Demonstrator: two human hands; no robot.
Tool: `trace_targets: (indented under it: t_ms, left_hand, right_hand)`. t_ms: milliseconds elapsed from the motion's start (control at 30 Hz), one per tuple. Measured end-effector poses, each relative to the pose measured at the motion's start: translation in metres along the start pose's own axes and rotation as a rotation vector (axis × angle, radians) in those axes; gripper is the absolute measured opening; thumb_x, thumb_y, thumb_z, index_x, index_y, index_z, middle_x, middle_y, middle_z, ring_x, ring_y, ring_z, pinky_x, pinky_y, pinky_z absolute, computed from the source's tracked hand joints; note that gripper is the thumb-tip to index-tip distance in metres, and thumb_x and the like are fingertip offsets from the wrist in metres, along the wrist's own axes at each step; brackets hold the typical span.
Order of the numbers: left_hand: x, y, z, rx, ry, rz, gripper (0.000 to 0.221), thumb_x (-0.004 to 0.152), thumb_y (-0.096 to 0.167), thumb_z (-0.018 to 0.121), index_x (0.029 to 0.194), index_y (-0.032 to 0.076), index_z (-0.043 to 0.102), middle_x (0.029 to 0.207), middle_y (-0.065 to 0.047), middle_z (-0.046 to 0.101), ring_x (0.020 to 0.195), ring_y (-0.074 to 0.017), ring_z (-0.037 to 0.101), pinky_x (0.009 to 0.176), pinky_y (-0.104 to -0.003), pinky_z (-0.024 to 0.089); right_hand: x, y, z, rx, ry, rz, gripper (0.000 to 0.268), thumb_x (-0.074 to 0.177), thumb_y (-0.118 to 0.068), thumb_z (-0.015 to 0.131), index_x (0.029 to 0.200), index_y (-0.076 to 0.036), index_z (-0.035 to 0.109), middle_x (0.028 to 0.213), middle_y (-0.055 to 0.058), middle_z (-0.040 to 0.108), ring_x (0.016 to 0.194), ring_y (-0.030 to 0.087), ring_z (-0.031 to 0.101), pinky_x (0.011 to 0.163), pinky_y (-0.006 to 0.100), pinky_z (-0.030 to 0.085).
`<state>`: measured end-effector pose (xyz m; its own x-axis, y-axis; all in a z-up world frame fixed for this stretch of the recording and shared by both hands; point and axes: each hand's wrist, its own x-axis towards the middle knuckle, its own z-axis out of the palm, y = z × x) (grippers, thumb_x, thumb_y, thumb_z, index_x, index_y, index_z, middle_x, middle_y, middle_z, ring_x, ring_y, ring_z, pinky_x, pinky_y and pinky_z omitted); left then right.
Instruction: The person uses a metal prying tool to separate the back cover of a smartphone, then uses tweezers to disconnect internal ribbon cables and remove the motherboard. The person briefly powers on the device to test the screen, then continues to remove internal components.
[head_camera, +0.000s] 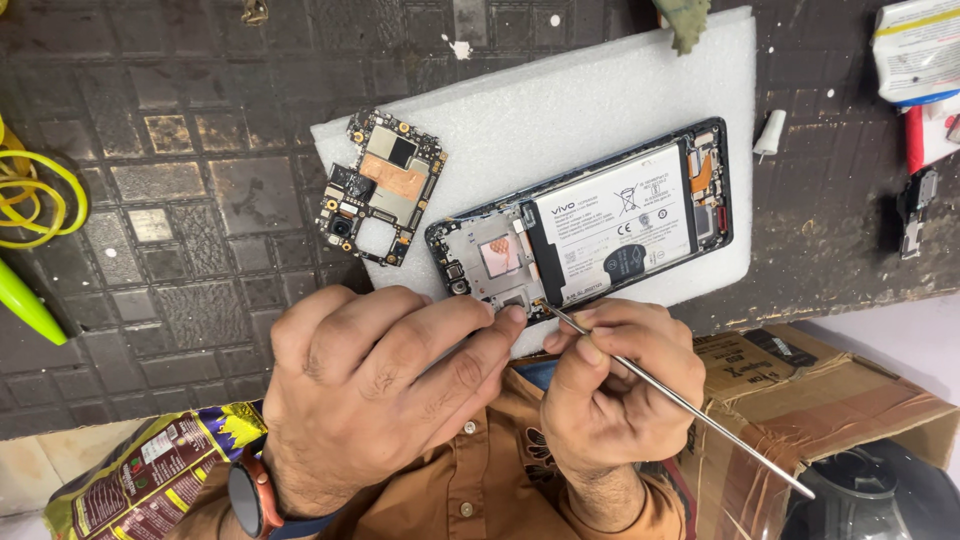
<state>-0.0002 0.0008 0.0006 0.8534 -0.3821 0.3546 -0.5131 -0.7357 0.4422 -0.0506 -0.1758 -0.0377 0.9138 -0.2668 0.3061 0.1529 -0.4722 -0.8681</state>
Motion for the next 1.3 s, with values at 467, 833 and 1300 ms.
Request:
trace_targets:
  t_ms: [467, 833, 1300]
  left_hand:
    - [0.0001, 0.0002, 0.0004, -0.003, 0.009, 0.003, 0.018, 0.091, 0.032, 0.085, 0.107, 0.028, 0.079, 0.109, 0.015, 0.06, 0.101, -0.0109, 0.05, 0.087, -0.031, 0.038]
    - [0.0016, 0.0005, -0.0002, -0.004, 0.014, 0.017, 0.019, 0.091, 0.031, 0.085, 0.109, 0.028, 0.079, 0.108, 0.014, 0.06, 0.1, -0.0112, 0.051, 0.085, -0.032, 0.039]
    - [0.0006, -0.0003, 0.0008, -0.002, 0.005, 0.014, 0.02, 0.091, 0.032, 0.085, 0.11, 0.029, 0.079, 0.109, 0.016, 0.06, 0.099, -0.011, 0.05, 0.084, -0.031, 0.039]
  right_hand:
    - [-0.0033, 0.0009, 0.003, 0.004, 0.032, 0.009, 0.021, 0.112, -0.01, 0.059, 0.118, 0.002, 0.043, 0.104, 0.018, 0.06, 0.073, 0.014, 0.068, 0.064, 0.023, 0.061]
    - [-0.0036, -0.0022, 0.0024, 0.023, 0.025, 0.026, 0.019, 0.111, -0.006, 0.059, 0.118, 0.002, 0.043, 0.105, 0.018, 0.06, 0.075, 0.015, 0.067, 0.066, 0.023, 0.064]
    - [0.0004, 0.0006, -0.0024, 0.003, -0.02, 0.008, 0.019, 0.11, -0.007, 0.06, 0.118, 0.003, 0.045, 0.103, 0.017, 0.06, 0.072, 0.014, 0.068, 0.062, 0.021, 0.064]
